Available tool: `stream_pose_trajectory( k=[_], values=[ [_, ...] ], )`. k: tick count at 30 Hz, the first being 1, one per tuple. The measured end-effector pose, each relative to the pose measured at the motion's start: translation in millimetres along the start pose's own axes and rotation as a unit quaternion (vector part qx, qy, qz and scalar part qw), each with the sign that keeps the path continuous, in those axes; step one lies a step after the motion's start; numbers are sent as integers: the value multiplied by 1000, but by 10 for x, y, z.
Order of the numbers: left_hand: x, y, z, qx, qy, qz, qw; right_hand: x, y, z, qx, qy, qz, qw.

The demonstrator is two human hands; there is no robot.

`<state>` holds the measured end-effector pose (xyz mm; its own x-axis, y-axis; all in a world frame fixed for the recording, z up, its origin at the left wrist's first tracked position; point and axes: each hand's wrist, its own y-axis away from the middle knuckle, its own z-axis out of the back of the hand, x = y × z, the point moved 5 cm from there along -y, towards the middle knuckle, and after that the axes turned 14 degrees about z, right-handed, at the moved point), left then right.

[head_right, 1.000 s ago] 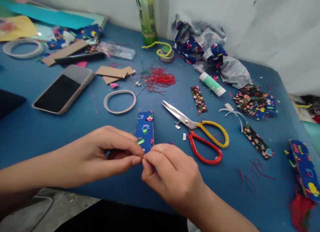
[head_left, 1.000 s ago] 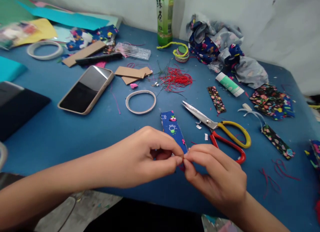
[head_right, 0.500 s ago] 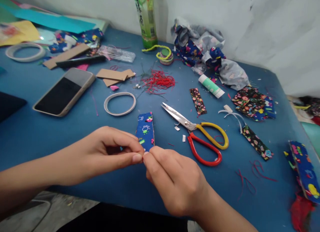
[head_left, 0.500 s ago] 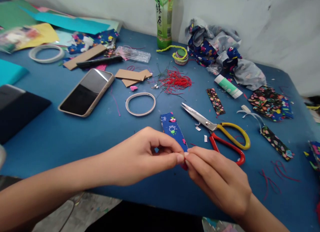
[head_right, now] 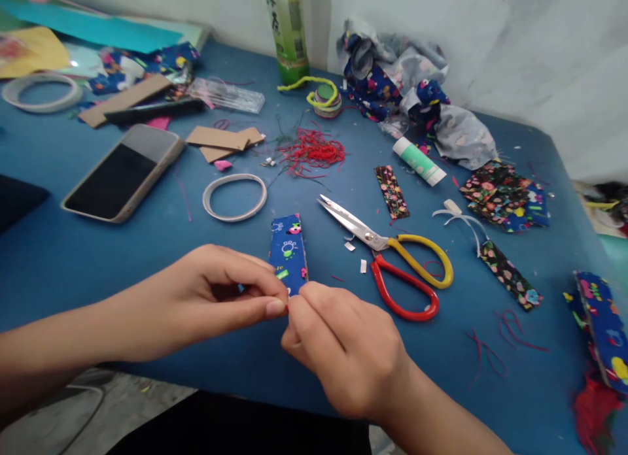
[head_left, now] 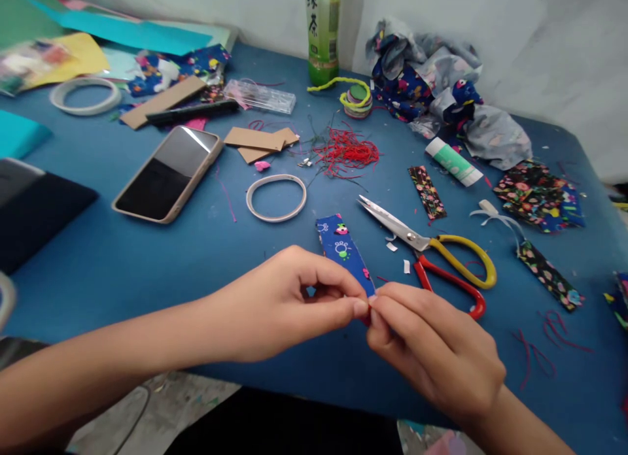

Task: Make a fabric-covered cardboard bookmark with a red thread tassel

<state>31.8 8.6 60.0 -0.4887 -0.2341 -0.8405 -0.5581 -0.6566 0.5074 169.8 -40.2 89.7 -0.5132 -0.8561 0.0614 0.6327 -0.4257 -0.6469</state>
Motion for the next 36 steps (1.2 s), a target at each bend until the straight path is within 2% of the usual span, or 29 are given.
stream_pose_trajectory(
  k=[11,15,31,33,36],
  values=[
    [-15,11,17,-32,-11,1,999,-89,-10,-5,-20,-14,-51,998],
    [-38,23,27,-45,-1,0,999,-97,10,-9,-25,-16,-55,998],
    [-92,79,49,-91,-70,-52,992,-123,-8,45,-26,-5,-56,998],
    [-95,77,53,-106,-79,-67,989,-120,-5,55,-24,-14,-49,998],
    [-115,84,62,-150,-103,-125,975,-101,-3,56,-17,-21,-37,999]
  ],
)
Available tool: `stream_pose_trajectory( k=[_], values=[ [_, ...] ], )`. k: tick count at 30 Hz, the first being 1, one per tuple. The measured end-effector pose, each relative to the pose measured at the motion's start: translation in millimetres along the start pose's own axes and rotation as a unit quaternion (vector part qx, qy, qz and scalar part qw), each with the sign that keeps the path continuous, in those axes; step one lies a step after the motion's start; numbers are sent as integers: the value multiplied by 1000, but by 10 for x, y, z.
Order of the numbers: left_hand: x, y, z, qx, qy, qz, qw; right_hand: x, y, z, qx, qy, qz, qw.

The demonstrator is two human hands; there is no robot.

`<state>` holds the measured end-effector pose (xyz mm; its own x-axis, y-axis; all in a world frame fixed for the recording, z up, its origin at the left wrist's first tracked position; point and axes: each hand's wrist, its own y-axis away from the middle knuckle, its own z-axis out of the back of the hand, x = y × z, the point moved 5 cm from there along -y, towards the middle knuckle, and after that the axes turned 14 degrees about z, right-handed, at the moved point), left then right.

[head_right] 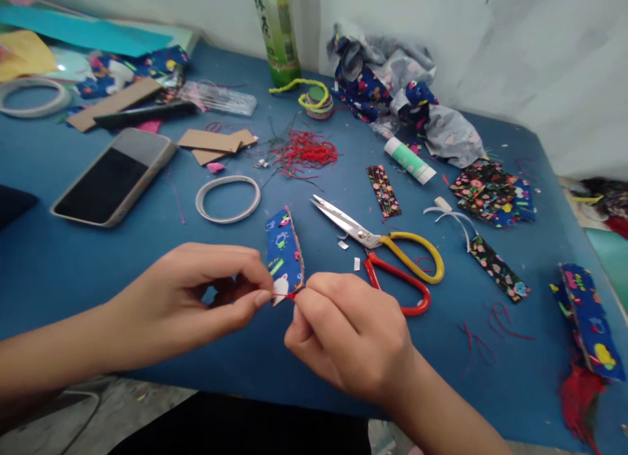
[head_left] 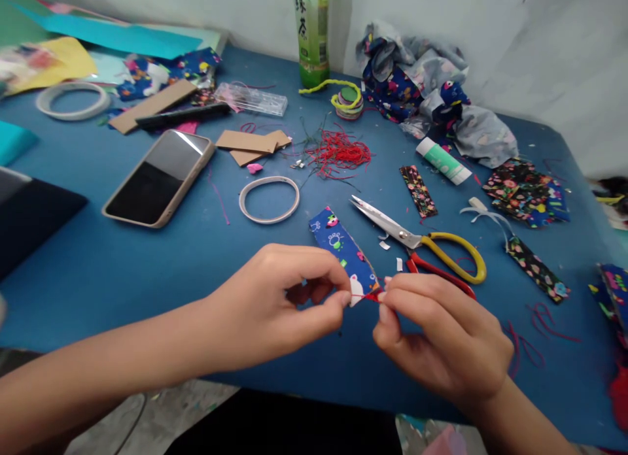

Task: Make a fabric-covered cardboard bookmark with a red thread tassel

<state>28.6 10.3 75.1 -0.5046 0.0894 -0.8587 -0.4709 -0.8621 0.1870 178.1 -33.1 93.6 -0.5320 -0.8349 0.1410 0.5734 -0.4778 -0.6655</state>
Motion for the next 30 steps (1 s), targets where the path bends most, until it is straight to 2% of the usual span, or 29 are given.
stream_pose_trajectory(
  k=[3,6,16,22,24,28,30],
  values=[
    [-14,9,-1,-34,-14,-56,998,17,7,-17,1,-3,1,1000],
    [-20,18,-14,-43,-23,-81,995,18,11,-40,-3,-18,-4,1000],
    [4,9,-70,-31,-20,-115,993,-37,9,-89,-11,-55,-5,998],
    [-6,-3,-53,-39,9,-157,987,-33,13,-92,-5,-58,3,998],
    [-4,-24,-54,-17,31,-137,990,-23,13,-62,0,-43,25,999],
    [26,-70,-86,53,124,-44,990,26,23,-22,22,2,98,995],
    [42,-80,-109,80,162,1,984,18,26,-12,12,0,89,996]
  ],
)
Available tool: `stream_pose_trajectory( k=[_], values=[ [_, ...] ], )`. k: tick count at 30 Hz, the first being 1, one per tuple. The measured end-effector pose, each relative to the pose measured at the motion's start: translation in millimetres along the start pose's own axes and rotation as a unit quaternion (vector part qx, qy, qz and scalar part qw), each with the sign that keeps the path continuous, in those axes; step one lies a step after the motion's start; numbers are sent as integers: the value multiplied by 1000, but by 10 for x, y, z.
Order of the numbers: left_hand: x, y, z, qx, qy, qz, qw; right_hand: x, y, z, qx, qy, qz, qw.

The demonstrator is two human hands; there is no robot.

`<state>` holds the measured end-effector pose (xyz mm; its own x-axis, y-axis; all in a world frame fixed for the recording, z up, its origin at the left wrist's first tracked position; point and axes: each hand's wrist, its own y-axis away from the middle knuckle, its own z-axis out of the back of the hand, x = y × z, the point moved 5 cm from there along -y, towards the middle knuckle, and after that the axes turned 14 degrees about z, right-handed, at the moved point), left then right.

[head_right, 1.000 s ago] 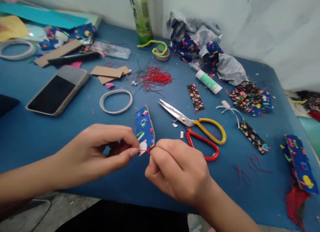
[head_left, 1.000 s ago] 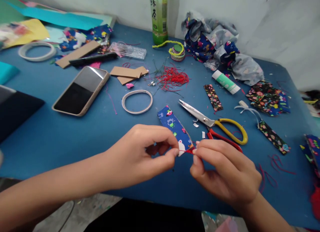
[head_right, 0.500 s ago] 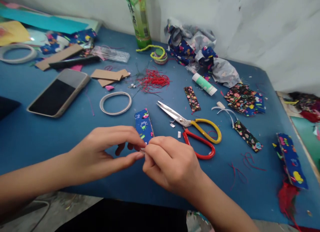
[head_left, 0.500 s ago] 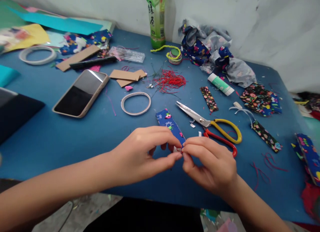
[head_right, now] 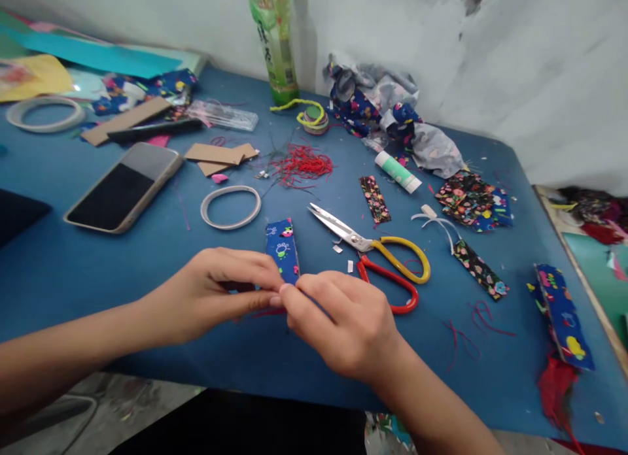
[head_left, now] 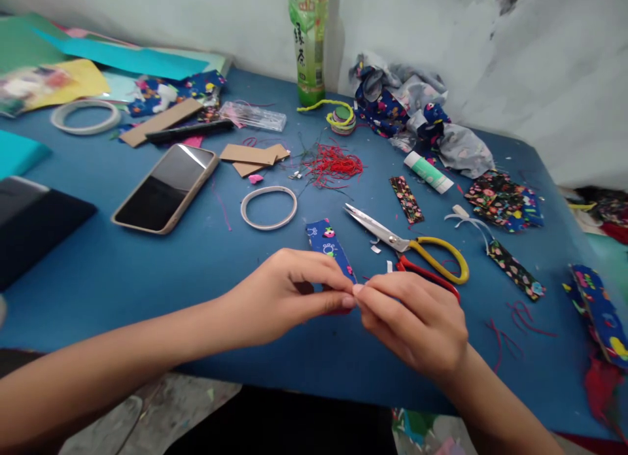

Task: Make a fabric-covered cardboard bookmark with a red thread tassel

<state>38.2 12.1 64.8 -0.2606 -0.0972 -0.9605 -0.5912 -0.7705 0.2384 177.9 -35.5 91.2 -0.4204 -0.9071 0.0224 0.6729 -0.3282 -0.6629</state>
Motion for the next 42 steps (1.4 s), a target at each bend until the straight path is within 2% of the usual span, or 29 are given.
stream_pose_trajectory(
  k=[4,6,12,16,21,24,33,42],
  values=[
    [34,-8,-5,3,34,51,998,-79,5,8,-35,-50,-96,994],
    [46,-11,5,-6,38,64,997,-117,5,12,-33,-80,-135,987],
    [47,-12,36,-30,46,72,996,-148,32,-31,42,-82,-172,981],
    [20,11,57,-48,18,29,998,-133,57,-115,46,-124,-192,973],
    [-55,53,44,-66,-89,-73,991,-120,37,-128,26,-161,-193,967],
    [-88,82,20,-68,-113,-115,985,-126,36,-117,32,-163,-193,967],
    [-94,91,33,-62,-117,-148,980,-87,54,-132,62,-104,-148,981],
    [-109,88,69,-112,-205,-189,954,-105,34,-179,71,-219,-202,952]
  ],
)
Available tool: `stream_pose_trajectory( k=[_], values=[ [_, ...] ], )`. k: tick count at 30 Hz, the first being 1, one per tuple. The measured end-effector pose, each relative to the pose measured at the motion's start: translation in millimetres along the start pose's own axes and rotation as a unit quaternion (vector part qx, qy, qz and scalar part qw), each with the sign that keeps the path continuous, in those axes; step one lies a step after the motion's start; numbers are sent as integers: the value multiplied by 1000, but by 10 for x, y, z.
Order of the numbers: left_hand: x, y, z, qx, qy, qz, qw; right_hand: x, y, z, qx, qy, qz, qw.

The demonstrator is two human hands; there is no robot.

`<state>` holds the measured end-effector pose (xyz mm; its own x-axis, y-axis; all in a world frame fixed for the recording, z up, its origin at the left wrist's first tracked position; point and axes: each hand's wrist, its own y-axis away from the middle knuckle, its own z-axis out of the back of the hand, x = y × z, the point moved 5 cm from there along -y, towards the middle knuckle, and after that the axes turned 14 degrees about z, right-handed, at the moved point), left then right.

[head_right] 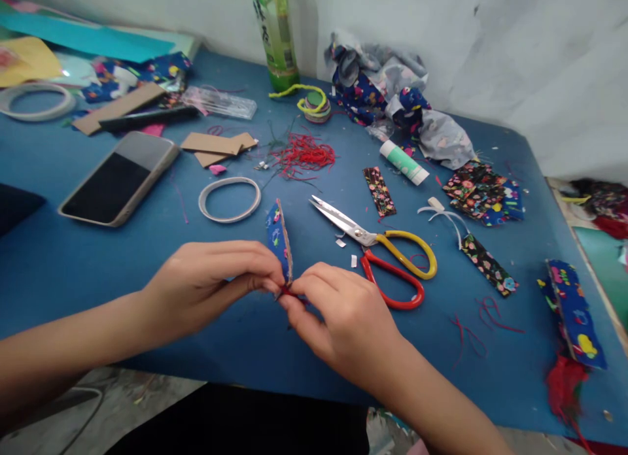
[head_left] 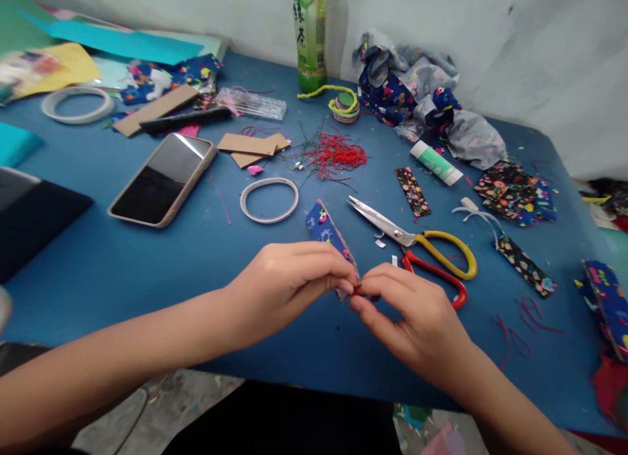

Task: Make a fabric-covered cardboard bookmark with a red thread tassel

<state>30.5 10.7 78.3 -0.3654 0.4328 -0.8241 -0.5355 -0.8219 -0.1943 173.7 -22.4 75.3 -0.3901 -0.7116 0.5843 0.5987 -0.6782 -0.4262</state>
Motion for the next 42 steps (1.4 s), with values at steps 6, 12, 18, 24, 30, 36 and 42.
stream_pose_trajectory(
  k=[6,12,18,24,30,36,42],
  values=[
    [-1,26,-23,-4,-6,-4,1000,45,-23,-15,-17,-43,11,999],
    [-16,57,-23,1,34,-5,999,80,-41,-18,-51,-97,38,993],
    [-42,44,-17,8,58,-10,998,98,-47,5,-67,-111,33,991],
    [-62,39,20,-5,69,-23,997,91,-43,38,-83,-92,43,991],
    [-44,23,58,-40,67,-30,996,64,-27,51,-92,-44,39,994],
    [52,14,8,-30,180,88,979,44,-13,35,-101,-43,39,993],
    [111,4,-30,-25,255,167,952,37,0,2,-90,-46,25,995]
  ],
)
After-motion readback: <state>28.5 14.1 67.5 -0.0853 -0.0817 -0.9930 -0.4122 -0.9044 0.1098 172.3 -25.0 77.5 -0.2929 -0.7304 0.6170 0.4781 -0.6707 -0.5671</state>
